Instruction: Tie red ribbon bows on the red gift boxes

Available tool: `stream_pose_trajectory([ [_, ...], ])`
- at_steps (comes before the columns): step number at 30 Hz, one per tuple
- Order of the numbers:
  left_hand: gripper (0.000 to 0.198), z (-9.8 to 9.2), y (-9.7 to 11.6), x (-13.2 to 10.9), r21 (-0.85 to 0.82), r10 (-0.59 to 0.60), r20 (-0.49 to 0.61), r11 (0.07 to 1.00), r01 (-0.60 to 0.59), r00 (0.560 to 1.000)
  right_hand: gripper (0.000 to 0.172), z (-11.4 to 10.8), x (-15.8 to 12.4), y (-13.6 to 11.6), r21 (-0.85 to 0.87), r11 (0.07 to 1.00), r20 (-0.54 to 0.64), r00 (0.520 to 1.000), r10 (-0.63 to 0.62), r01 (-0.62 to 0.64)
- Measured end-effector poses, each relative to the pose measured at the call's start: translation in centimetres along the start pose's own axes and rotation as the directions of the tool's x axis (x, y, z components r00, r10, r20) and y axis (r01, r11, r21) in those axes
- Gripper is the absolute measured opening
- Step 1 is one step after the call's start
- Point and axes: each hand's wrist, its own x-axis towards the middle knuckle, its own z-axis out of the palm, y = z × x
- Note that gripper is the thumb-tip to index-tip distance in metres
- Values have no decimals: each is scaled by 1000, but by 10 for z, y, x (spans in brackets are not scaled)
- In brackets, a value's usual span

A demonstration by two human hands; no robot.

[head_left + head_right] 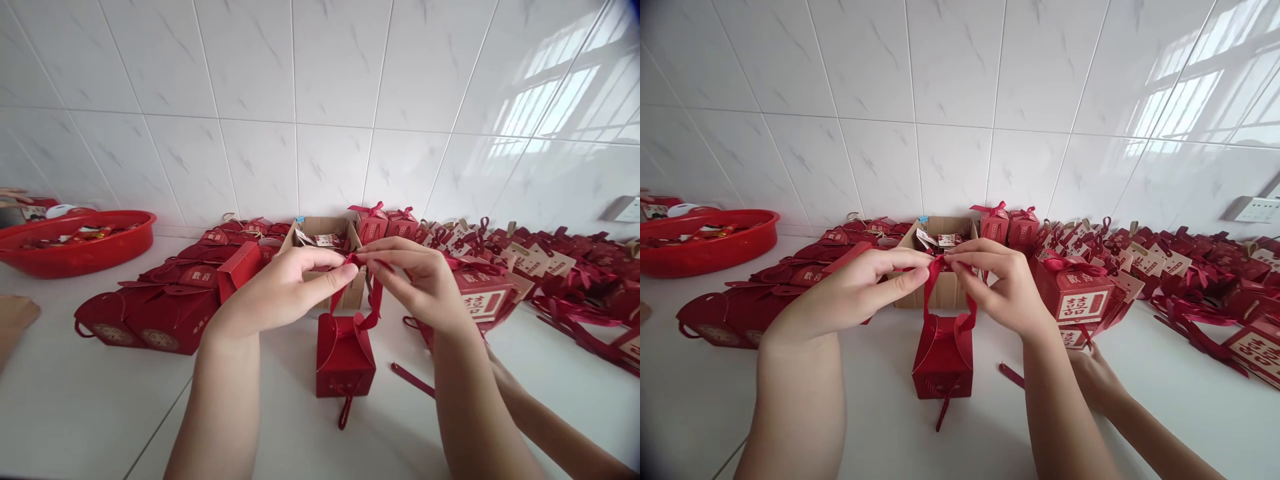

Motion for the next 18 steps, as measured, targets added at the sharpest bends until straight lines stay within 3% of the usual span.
stream_pose_trajectory([
  [2, 32, 1, -2, -5, 156, -23, -136, 987, 44, 991, 17, -1, -3, 2, 80, 989, -110, 985, 134, -125],
  [4, 37, 0, -6, -14, 283, -65, -248, 949, 137, 967, 18, -7, -9, 4, 86, 957, -221, 931, 291, -278],
  [7, 43, -8, -14, -33, 406, -176, -331, 860, 308, 927, 26, -24, -27, 5, -68, 883, -299, 854, 426, -464],
  [10, 50, -19, -29, -56, 450, -334, -321, 770, 453, 886, 30, -46, -53, 10, -292, 772, -278, 822, 497, -565],
  [13, 52, -27, -49, -79, 426, -525, -220, 706, 565, 822, 28, -63, -81, 19, -467, 601, -232, 746, 624, -648],
  [16, 49, -26, -73, -100, 403, -610, -205, 660, 634, 765, 22, -68, -106, 32, -556, 482, -161, 657, 737, -677],
  [18, 51, -21, -87, -112, 322, -605, -189, 706, 630, 774, 19, -66, -121, 40, -572, 459, -125, 625, 770, -680],
])
